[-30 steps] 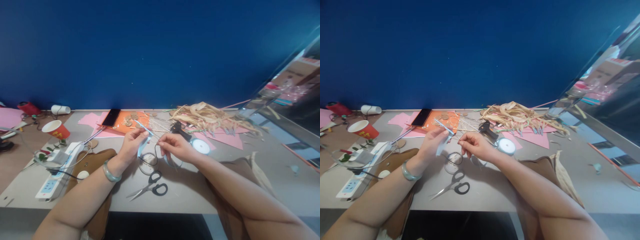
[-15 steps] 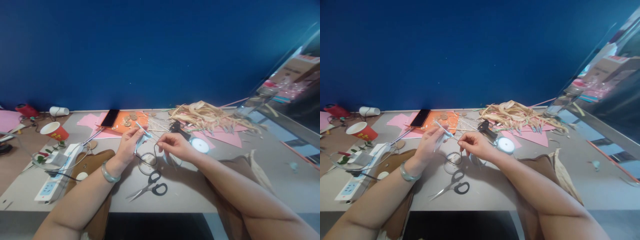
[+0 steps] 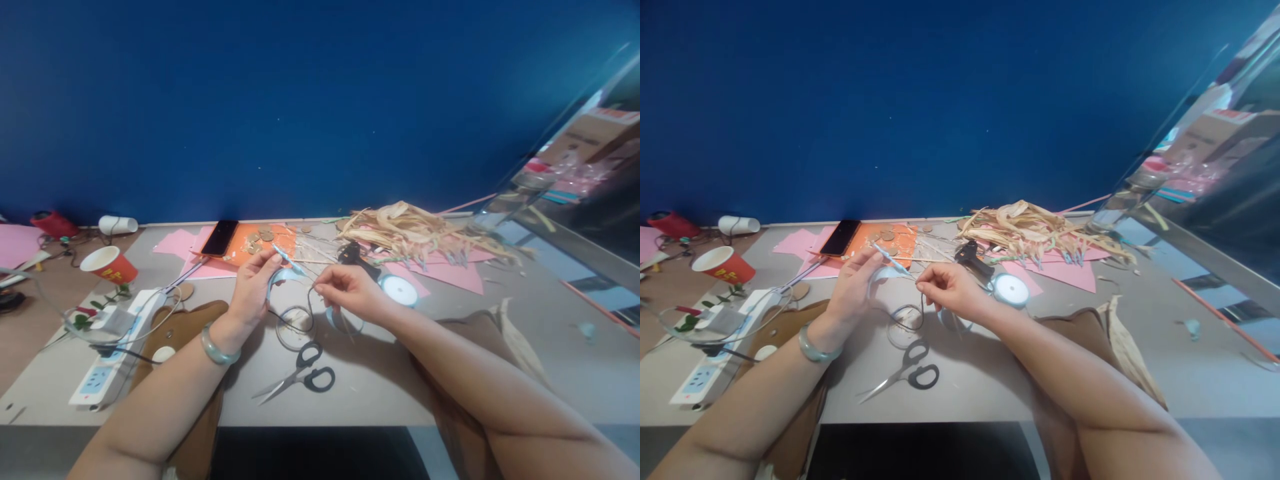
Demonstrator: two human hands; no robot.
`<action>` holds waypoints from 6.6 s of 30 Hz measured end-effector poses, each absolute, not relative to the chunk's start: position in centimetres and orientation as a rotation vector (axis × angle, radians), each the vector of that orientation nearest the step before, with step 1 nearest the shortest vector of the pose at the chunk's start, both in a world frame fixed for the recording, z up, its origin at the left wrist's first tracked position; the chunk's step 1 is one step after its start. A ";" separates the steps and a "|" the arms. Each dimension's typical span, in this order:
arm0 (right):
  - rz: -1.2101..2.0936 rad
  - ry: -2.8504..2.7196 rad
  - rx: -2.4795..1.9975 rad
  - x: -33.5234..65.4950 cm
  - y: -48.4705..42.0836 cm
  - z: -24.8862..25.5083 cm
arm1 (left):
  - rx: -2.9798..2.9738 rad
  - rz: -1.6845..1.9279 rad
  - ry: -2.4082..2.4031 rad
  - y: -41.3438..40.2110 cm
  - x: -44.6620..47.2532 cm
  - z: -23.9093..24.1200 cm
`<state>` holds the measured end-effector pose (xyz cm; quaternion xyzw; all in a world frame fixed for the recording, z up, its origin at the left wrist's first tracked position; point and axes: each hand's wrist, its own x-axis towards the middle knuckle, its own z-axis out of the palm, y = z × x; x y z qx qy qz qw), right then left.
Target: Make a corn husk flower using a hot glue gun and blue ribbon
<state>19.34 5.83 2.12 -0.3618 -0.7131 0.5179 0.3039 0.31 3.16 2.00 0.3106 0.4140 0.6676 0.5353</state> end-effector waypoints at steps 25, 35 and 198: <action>1.568 -1.871 -0.844 19.2 5.3 2.1 | 1.137 1.383 1.010 3.1 0.3 0.1; 1.769 -1.816 -0.746 19.3 5.9 2.0 | 1.133 1.363 1.009 3.0 0.5 -0.2; 1.295 -1.943 -1.019 19.1 6.0 2.2 | 1.032 1.311 1.101 3.9 -0.4 0.2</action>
